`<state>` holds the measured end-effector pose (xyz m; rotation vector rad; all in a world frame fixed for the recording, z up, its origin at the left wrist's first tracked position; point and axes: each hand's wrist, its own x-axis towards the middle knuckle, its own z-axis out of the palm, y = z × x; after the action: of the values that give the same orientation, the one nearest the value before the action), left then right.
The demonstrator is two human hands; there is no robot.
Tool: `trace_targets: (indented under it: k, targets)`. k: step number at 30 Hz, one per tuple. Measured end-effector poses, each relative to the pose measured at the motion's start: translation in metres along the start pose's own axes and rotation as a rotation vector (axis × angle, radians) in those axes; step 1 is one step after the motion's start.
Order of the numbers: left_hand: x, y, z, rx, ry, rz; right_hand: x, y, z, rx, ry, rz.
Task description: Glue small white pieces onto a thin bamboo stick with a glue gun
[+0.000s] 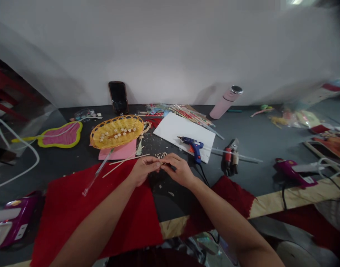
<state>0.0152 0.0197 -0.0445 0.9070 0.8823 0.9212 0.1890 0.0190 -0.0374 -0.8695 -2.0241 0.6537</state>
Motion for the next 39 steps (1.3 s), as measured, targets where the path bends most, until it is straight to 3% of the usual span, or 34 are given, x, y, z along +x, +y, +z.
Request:
trace_targets:
  k: [4,8,11,13,16,20,29,33,39]
  targets:
    - [0.0,0.001,-0.001,-0.005,0.01,-0.006,-0.003,0.003,-0.009,-0.043,-0.036,0.1]
    - [0.0,0.001,-0.001,-0.06,0.042,-0.024,-0.009,0.012,-0.051,-0.222,0.001,0.156]
    - [0.002,0.001,-0.001,-0.152,0.048,-0.03,-0.017,0.02,-0.086,-0.483,0.063,0.349]
    - [0.003,0.001,-0.001,-0.198,0.042,-0.024,-0.021,0.023,-0.101,-0.656,0.036,0.528]
    - [0.005,0.0,-0.003,-0.238,0.05,-0.018,-0.023,0.025,-0.104,-0.799,-0.06,0.737]
    - [0.006,-0.002,-0.007,-0.272,0.06,0.001,-0.02,0.034,-0.096,-0.822,-0.114,0.857]
    - [0.003,0.003,-0.006,-0.261,0.045,0.001,-0.022,0.052,-0.094,-0.692,0.111,0.904]
    - [0.003,0.002,-0.006,-0.268,0.043,0.004,-0.024,0.052,-0.094,-0.18,0.409,0.924]
    - [0.003,0.002,-0.006,-0.299,0.052,-0.007,-0.019,0.043,-0.089,0.264,0.447,0.906]
